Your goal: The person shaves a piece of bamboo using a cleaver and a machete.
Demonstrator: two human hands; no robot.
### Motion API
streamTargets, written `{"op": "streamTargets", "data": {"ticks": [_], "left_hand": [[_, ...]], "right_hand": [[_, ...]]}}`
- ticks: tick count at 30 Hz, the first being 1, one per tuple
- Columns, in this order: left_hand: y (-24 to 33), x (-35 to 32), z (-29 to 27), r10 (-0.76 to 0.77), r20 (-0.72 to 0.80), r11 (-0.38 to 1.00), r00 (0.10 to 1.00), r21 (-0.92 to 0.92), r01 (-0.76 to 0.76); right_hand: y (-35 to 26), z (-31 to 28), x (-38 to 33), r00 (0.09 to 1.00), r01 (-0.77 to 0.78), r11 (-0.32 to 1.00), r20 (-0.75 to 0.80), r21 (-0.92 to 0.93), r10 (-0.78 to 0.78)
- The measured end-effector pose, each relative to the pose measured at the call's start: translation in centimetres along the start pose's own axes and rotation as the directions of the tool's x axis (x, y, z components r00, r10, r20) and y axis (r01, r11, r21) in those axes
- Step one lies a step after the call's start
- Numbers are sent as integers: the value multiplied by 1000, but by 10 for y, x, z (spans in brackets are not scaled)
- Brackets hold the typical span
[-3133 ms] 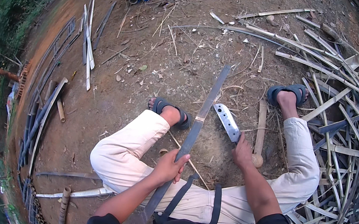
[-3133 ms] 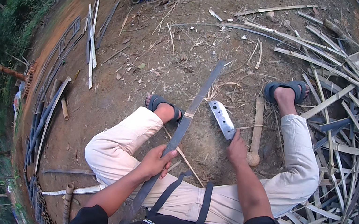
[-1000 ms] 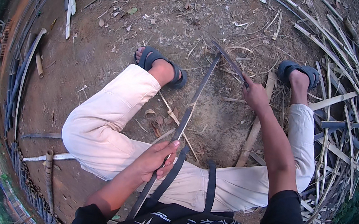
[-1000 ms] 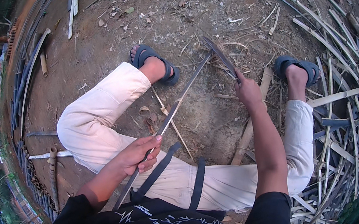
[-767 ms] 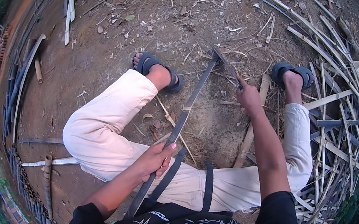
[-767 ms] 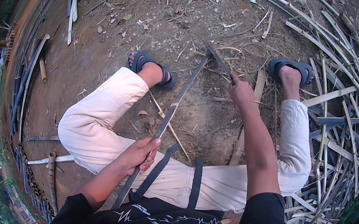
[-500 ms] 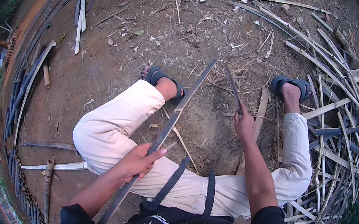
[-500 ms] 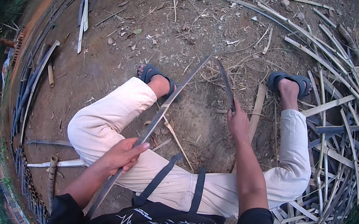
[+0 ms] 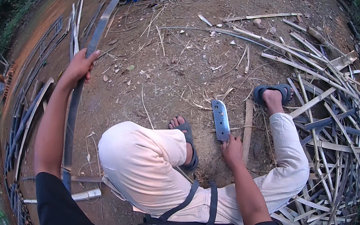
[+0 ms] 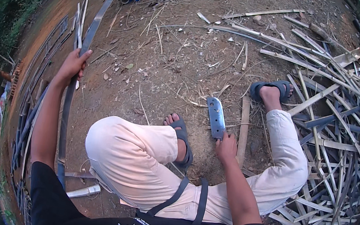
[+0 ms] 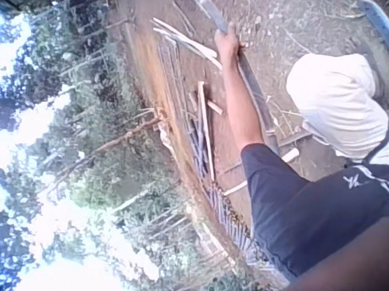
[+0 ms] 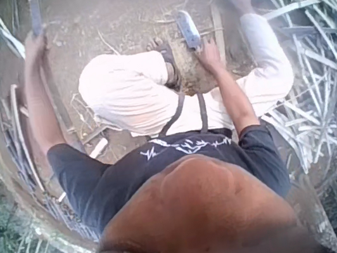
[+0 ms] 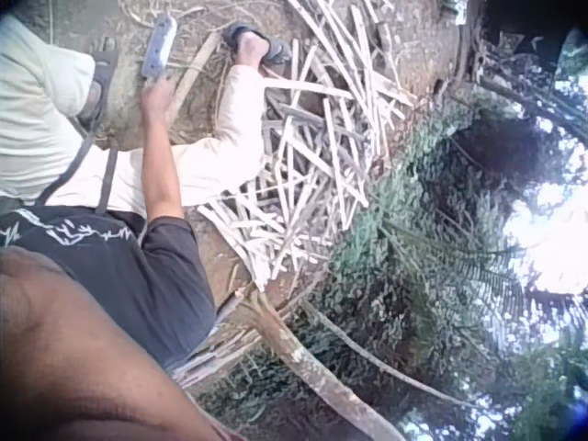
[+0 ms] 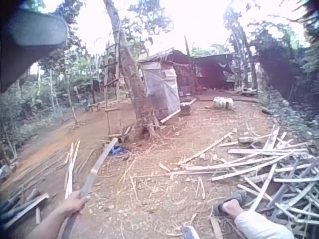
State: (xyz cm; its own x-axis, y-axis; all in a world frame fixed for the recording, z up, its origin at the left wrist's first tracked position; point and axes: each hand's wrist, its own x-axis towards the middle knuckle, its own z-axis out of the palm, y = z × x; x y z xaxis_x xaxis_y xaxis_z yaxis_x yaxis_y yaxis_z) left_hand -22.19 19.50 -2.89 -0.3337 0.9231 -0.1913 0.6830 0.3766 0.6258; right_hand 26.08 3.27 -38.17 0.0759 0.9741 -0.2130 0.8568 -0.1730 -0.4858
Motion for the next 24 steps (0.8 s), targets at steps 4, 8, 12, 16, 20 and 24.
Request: {"op": "streamTargets", "data": {"ticks": [4, 8, 12, 16, 20, 24], "left_hand": [[-76, 68, 171, -23, 84, 1000, 996, 5, 23], [-216, 143, 295, 62, -23, 971, 998, 234, -55], [-248, 171, 352, 121, -73, 955, 990, 279, -96], [-200, 195, 365, 126, -236, 910, 964, 414, -18], [-116, 184, 349, 56, -207, 736, 977, 669, 100], [-65, 156, 318, 343, 9, 722, 939, 637, -269]], "right_hand": [[4, -72, -30, 984, -27, 965, -165, 262, 72], [8, -165, -77, 842, 71, 977, -538, 203, 50], [43, -232, -135, 581, -201, 955, -759, 218, 296], [132, -217, -171, 331, -435, 718, -646, 543, 688], [202, -175, -150, 581, -453, 710, -426, 539, 694], [241, -162, -18, 649, -346, 362, -58, 866, 759]]}}
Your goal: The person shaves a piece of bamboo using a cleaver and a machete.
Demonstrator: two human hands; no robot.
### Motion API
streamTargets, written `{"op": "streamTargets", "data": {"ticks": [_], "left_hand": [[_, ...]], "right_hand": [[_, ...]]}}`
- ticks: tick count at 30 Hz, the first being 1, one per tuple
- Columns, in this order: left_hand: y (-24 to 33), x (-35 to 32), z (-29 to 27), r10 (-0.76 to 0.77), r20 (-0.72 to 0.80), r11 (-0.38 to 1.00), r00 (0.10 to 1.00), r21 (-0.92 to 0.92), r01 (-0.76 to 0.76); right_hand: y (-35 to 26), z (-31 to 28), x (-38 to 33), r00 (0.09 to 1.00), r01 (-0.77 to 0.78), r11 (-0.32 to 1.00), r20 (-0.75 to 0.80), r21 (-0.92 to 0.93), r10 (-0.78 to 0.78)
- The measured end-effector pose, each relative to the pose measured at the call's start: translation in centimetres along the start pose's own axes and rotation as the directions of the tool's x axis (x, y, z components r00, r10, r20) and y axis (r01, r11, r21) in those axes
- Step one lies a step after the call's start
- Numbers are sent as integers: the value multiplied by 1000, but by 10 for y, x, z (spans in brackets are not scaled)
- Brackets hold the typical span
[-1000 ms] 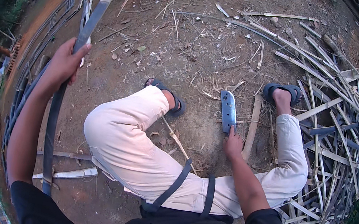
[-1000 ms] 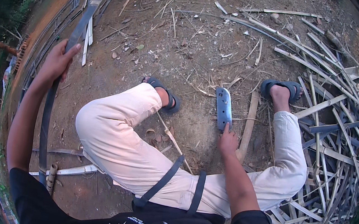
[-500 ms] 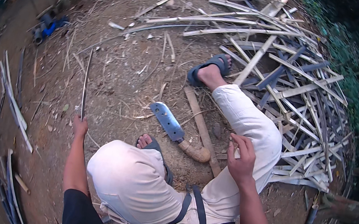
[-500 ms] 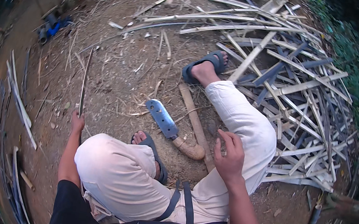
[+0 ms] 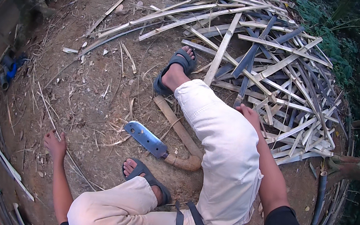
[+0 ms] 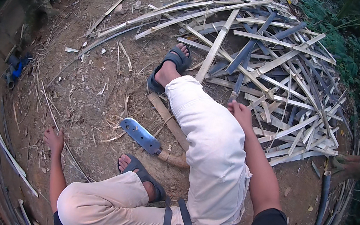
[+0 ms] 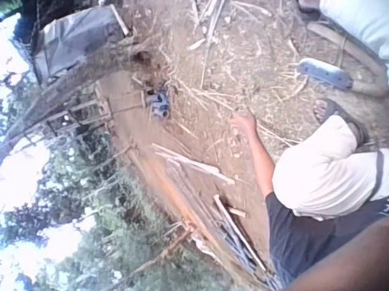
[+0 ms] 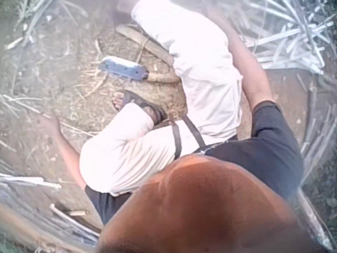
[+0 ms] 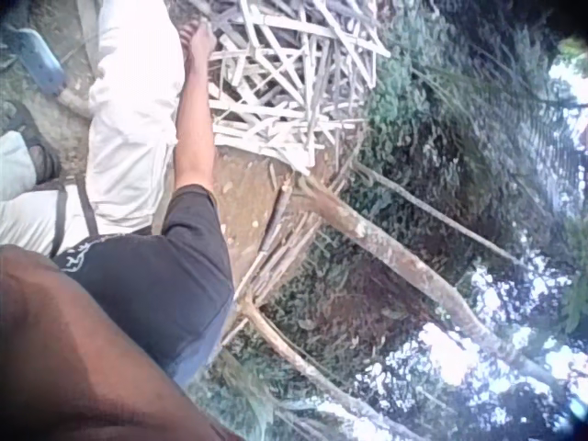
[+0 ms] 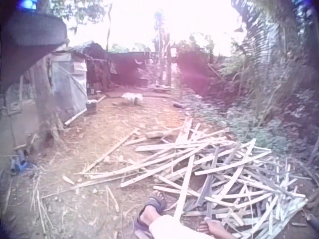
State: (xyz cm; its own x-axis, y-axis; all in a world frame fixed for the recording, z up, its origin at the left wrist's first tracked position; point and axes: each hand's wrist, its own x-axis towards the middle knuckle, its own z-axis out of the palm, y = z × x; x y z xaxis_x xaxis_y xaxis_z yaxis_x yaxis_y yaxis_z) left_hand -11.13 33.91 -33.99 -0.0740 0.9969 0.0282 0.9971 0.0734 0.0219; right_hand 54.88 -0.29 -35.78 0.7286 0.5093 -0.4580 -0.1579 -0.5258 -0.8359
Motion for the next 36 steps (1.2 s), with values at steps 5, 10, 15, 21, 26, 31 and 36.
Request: {"op": "streamTargets", "data": {"ticks": [5, 10, 15, 21, 26, 31, 36], "left_hand": [[15, -41, -63, 221, 33, 953, 975, -218, -209], [35, -91, -160, 309, 117, 864, 944, -449, -227], [44, -149, -242, 220, 64, 807, 973, -572, -145], [82, -208, -292, 333, -86, 708, 939, -634, -310], [140, -262, -309, 462, -232, 628, 856, -596, -501], [163, -298, -298, 495, -200, 406, 845, -807, -429], [172, -279, -313, 582, -220, 222, 783, -883, -413]], "right_hand": [[-70, 106, 94, 953, -288, 930, 160, 227, 256], [-66, 130, 131, 974, -225, 731, 178, 644, 143], [-108, 43, 73, 935, -318, 490, 353, 812, 22], [-108, -55, -73, 933, -303, 703, 352, 644, 79], [-54, -97, -235, 979, -194, 939, -12, 284, 205], [26, -103, -333, 904, 80, 963, -389, -259, -180], [-40, -113, -357, 864, 286, 922, -345, -261, -366]]}}
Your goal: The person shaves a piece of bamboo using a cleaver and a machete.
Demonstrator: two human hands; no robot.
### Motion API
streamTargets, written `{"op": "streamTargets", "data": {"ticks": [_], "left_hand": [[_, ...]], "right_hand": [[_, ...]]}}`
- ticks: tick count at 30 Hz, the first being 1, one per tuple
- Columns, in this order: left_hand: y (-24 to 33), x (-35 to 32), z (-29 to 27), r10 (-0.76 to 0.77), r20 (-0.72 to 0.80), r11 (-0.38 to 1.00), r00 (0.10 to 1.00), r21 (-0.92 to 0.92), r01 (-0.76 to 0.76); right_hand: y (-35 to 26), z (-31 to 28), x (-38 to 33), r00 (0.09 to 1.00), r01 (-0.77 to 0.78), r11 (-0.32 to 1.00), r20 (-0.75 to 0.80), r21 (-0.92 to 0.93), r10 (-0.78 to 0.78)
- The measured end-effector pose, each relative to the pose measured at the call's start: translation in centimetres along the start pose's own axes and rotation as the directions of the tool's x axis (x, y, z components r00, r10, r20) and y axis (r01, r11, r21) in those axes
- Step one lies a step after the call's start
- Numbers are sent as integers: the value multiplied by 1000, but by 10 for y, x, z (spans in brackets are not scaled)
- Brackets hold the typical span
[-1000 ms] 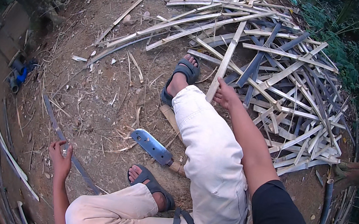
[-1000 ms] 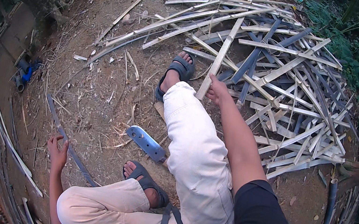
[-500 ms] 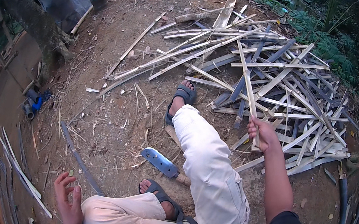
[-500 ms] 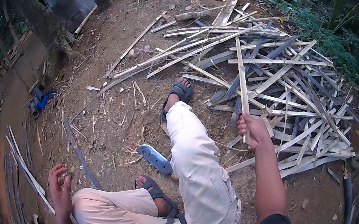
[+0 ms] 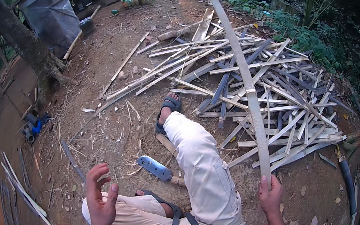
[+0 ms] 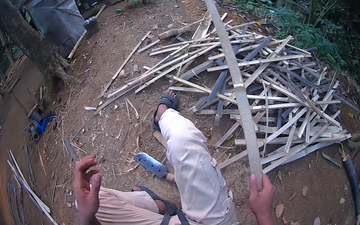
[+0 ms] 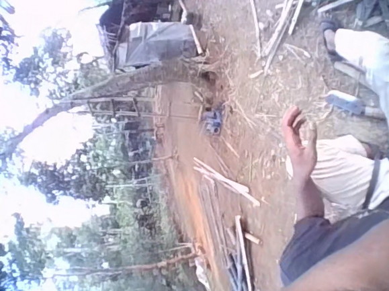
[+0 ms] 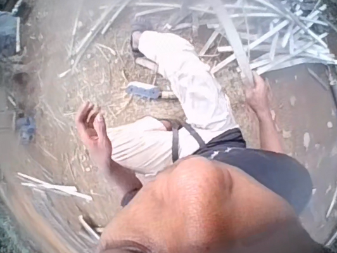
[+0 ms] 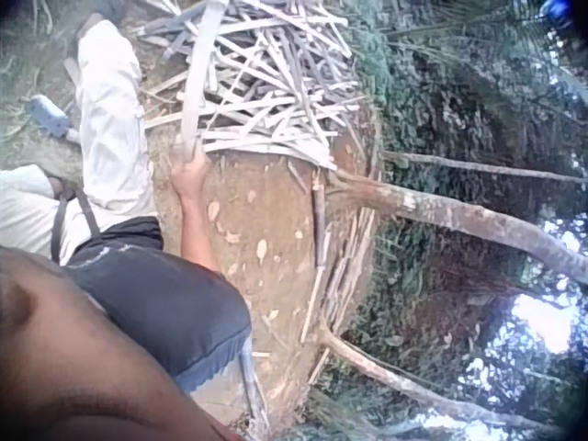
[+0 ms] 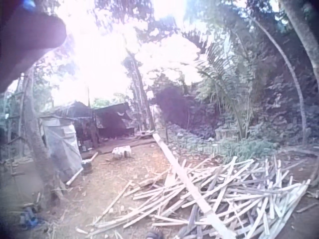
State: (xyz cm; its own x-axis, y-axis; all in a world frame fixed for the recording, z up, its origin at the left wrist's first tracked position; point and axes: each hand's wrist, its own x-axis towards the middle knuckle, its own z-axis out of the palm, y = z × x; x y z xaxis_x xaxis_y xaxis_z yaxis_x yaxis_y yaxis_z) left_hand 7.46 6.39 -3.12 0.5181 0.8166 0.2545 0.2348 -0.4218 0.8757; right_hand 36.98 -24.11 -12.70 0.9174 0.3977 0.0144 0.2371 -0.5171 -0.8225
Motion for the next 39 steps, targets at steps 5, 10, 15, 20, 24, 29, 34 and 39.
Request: {"op": "streamTargets", "data": {"ticks": [5, 10, 15, 20, 24, 29, 34, 39], "left_hand": [[31, 86, -32, 6, -30, 894, 1000, -449, -18], [17, 181, -107, -209, -55, 640, 976, -763, 94], [-39, 221, -148, -190, 14, 243, 982, -968, 61], [-95, 202, -163, -458, -194, 525, 868, -847, 87], [-119, 180, -154, -448, -355, 533, 821, -843, -73], [-77, 156, -163, -286, -482, 726, 828, -673, -141], [-40, 118, -216, -119, -687, 836, 717, -459, -301], [-15, 66, -293, -69, -701, 790, 710, -473, -390]], "right_hand": [[-75, -8, 55, 702, -385, 752, 698, 536, -138], [-102, 121, 53, -275, -945, 320, 689, -66, -670], [-87, 186, 3, -587, -789, 328, 481, -519, -651], [-37, 222, 13, -656, -693, 593, 699, -409, -285], [-23, 265, 26, -224, -320, 946, 966, 53, -130], [-24, 300, 15, 399, 174, 943, 856, 283, -330], [-13, 337, 27, 578, 575, 762, 511, 298, -636], [-15, 377, 53, 414, 792, 518, 338, 324, -845]]}}
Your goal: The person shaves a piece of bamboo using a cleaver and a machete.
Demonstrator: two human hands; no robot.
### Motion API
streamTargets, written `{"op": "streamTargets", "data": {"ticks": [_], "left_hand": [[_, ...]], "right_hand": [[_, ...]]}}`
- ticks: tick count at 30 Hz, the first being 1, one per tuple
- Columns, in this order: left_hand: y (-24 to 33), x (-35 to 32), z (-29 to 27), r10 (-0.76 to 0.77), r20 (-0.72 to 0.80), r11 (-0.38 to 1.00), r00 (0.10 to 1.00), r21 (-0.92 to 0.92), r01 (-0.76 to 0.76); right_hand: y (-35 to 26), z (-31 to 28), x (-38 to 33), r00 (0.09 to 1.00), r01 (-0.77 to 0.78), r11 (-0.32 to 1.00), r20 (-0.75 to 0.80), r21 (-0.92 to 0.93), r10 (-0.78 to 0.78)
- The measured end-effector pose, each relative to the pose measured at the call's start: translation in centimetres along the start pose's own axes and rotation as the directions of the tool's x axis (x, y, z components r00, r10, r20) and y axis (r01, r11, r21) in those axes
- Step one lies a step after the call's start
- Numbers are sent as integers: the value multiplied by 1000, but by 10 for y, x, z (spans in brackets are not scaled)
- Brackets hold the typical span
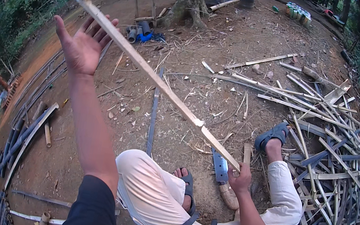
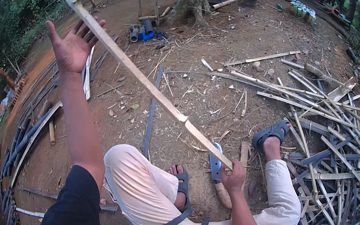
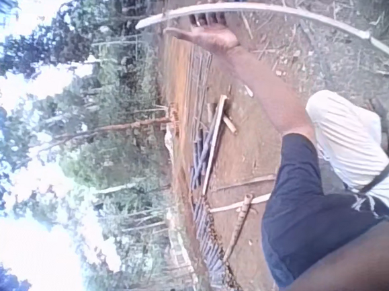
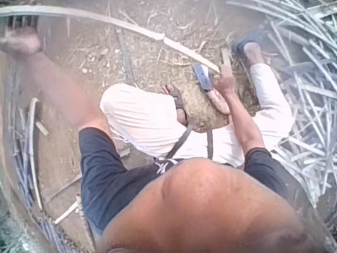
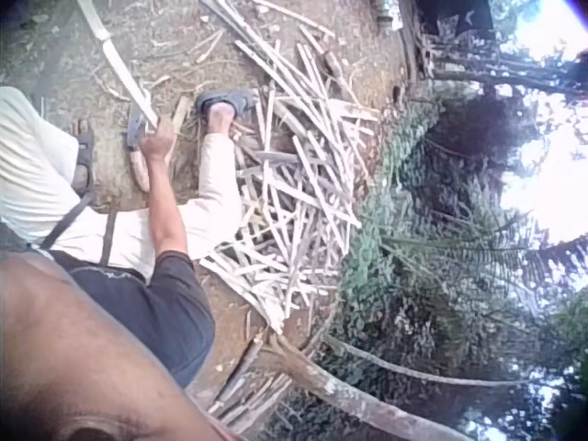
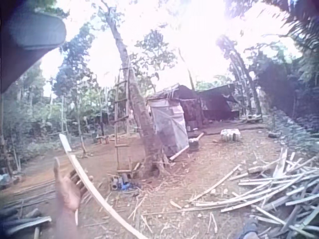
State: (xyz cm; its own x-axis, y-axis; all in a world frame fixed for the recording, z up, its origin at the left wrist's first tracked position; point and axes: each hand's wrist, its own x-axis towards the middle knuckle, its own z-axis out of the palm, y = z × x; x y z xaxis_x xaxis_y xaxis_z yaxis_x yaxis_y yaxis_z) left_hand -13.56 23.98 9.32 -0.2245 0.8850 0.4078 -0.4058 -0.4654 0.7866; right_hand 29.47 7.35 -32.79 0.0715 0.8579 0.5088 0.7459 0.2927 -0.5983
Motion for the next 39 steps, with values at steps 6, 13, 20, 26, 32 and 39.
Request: {"op": "streamTargets", "data": {"ticks": [6, 13, 20, 26, 32, 39], "left_hand": [[28, -31, -13, 100, -346, 994, 933, -14, -112], [40, -82, 21, 243, -363, 966, 899, 4, -259], [-6, -112, 75, 340, -474, 939, 812, 122, -321], [-47, -136, 92, 313, -504, 950, 805, 163, -267], [-80, -148, 77, 363, -504, 926, 784, 291, -242], [-83, -153, 76, 402, -477, 893, 782, 395, -217]], "right_hand": [[25, 17, 33, 990, 109, 994, 94, -28, -106], [14, 42, 23, 974, -117, 963, 164, -241, 159], [2, 48, -119, 597, -401, 744, 464, -533, 654], [7, 59, -118, 478, -477, 694, 504, -539, 719], [-63, 12, -61, 475, -735, 604, 401, -308, 783], [-136, -40, -52, 640, -748, 650, 405, 136, 653]]}}
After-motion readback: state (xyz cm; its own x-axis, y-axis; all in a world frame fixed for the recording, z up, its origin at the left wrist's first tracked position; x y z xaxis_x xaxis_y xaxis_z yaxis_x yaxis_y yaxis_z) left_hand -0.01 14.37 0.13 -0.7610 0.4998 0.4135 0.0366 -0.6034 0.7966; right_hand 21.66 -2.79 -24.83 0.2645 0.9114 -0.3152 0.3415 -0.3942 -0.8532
